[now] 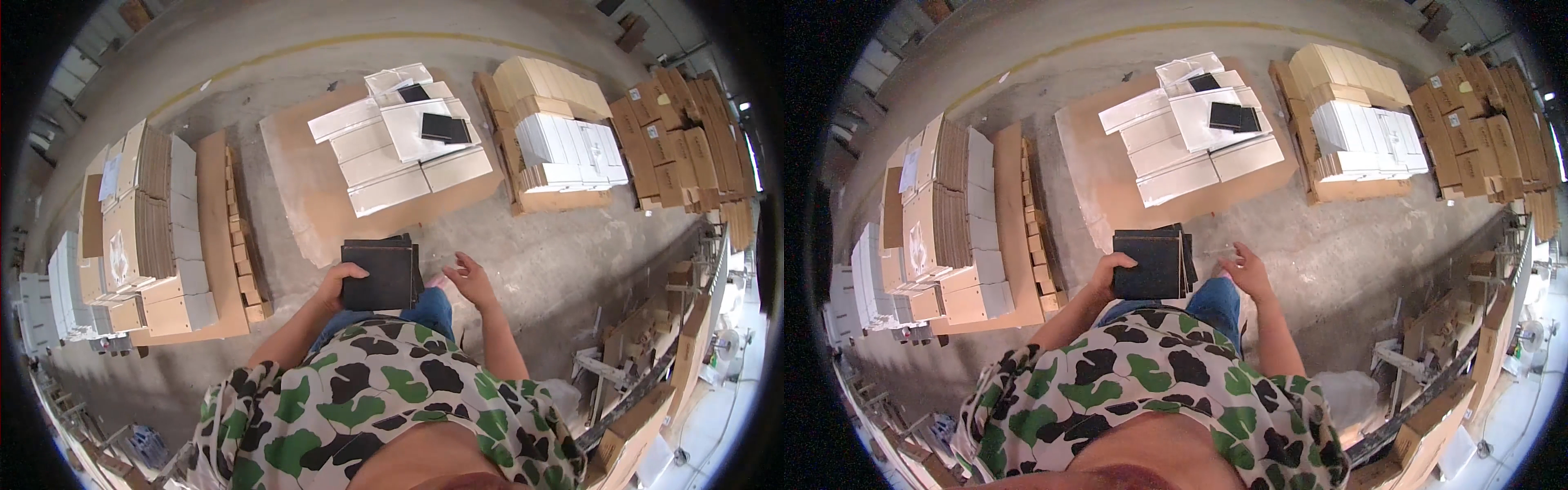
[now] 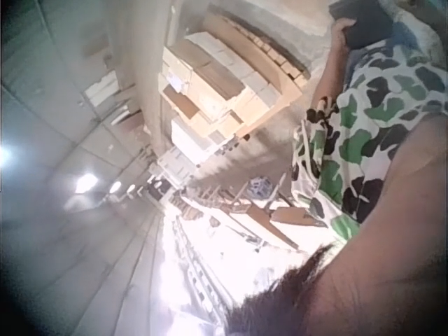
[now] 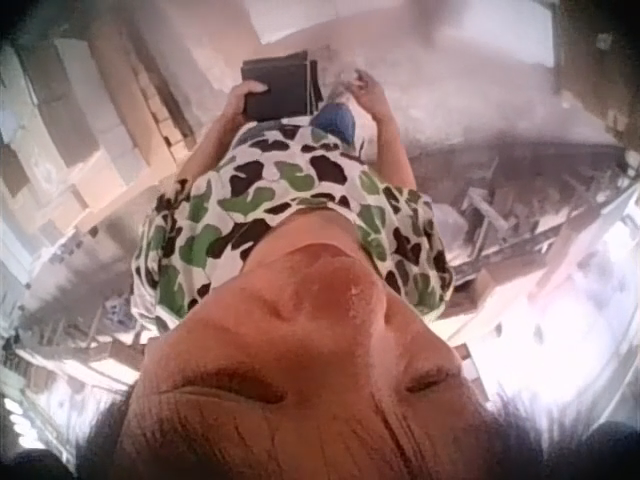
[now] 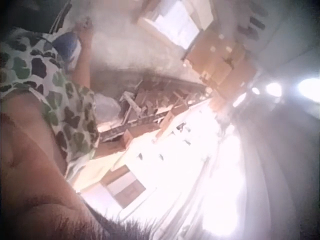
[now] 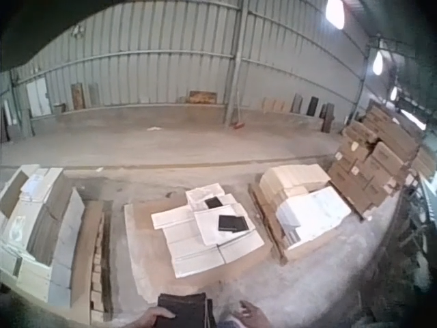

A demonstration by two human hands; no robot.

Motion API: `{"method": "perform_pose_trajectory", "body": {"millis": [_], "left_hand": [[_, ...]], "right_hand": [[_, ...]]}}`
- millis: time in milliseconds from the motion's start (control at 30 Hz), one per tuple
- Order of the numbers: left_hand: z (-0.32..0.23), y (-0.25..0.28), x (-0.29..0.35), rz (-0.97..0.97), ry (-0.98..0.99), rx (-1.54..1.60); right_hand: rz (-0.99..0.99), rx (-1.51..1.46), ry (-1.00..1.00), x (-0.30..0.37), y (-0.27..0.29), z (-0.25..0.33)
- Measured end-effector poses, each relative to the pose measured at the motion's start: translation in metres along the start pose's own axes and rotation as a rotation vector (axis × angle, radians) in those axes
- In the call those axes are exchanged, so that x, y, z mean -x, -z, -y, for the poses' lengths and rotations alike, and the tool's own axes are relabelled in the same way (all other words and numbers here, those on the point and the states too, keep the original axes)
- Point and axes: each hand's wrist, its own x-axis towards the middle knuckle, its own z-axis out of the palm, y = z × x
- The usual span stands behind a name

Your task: The person applies packing tape to cardboard boxes on a conveyor belt using a tape dispenser and then picks up and handles several black square components.

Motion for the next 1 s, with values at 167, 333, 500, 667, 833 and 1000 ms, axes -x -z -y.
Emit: {"method": "perform_pose_trajectory", "body": {"millis": [167, 333, 500, 667, 833, 1000], "left_hand": [[-0.002, -0.037, -0.067, -0.289, -0.164, 0.152], [0.039, -0.105, -0.114, -0.591, -0.377, 0.392], [0.055, -0.183, -0.159, -0.805, -0.335, 0.479], [0.068, -0.233, -0.199, -0.818, -0.322, 0.610], [0.071, -0.241, -0.228, -0.881, -0.296, 0.608], [0.088, -0.220, -0.241, -0.707, -0.301, 0.736]], "right_hand": [[0.116, 0.599, 0.189, -0.161, 0.095, -0.075], [0.154, 1.030, 0.256, -0.383, 0.134, -0.096], [0.185, 1.217, 0.413, -0.542, 0.147, -0.060], [0.343, 1.329, 0.457, -0.610, 0.148, -0.047], [0.392, 1.235, 0.616, -0.627, 0.151, -0.089], [0.369, 1.122, 0.457, -0.593, 0.191, -0.089]]}}
